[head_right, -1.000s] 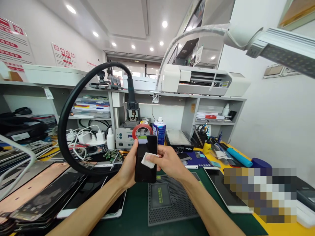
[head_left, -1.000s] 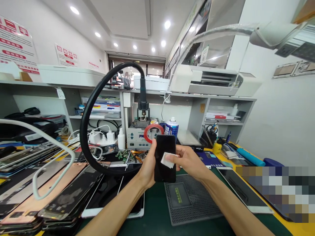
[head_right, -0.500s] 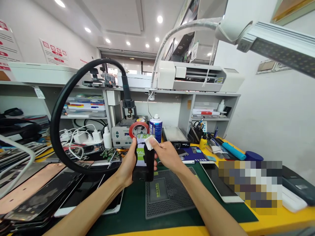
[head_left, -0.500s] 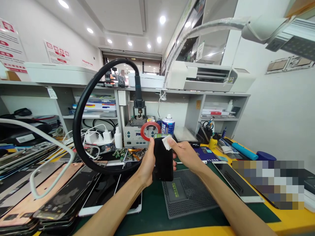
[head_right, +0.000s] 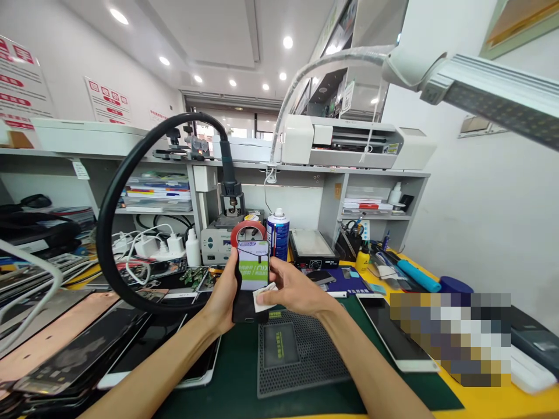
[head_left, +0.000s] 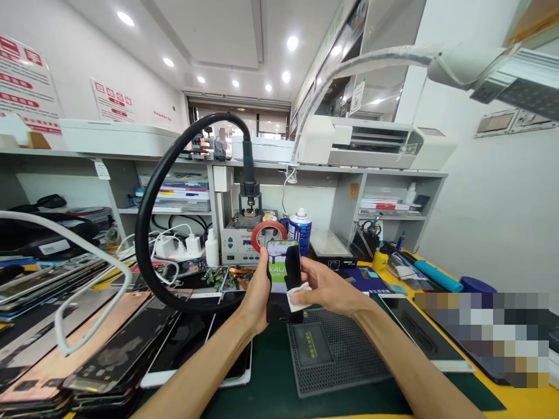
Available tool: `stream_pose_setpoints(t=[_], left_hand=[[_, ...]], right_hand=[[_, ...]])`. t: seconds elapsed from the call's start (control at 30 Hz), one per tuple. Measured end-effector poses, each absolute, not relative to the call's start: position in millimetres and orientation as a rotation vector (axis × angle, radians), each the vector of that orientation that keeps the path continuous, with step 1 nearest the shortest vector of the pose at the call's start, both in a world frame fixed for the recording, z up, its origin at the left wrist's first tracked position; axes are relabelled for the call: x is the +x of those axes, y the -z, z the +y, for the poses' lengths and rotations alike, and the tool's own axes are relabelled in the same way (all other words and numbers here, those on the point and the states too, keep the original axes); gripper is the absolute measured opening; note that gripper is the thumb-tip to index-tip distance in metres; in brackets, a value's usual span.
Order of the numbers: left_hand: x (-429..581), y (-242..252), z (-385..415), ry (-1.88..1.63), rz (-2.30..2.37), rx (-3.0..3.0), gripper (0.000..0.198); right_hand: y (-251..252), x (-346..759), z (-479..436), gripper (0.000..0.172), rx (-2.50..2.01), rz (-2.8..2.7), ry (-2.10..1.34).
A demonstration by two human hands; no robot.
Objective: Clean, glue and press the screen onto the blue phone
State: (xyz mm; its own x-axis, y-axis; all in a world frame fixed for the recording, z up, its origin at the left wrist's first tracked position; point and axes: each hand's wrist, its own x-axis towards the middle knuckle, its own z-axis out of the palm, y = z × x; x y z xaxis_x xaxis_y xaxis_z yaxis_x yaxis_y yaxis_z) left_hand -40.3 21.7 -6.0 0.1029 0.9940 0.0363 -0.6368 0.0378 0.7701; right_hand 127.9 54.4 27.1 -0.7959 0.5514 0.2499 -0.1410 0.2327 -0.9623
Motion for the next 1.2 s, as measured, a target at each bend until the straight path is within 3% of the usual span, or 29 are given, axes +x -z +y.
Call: stream_pose_setpoints(t=[0.27,0.43,0.77,1.2], left_hand=[[-41.0,4.5,20.2,-1.329,0.715,0.881,0.072],[-37.7,-0.3,15.9,-1.249,0.773,0.935,0.082],[-35.1,0.0,12.6,-1.187,0.633,0.941,0.078],[-31.1,-3.3,0.8,-1.182,0.603,1.010,0.080]], right_hand=[[-26.1,131.7,62.0,0.038,-0.568,-1.978,-1.455],[-26.0,135.6,62.2,0.046,-0.583,-1.994,-1.443],[-32.3,130.4,54.1,0.066,-0.723,-1.922,-1.371],[-51.3,124.6,36.4,0.071,-1.053,-1.833,-1.107]])
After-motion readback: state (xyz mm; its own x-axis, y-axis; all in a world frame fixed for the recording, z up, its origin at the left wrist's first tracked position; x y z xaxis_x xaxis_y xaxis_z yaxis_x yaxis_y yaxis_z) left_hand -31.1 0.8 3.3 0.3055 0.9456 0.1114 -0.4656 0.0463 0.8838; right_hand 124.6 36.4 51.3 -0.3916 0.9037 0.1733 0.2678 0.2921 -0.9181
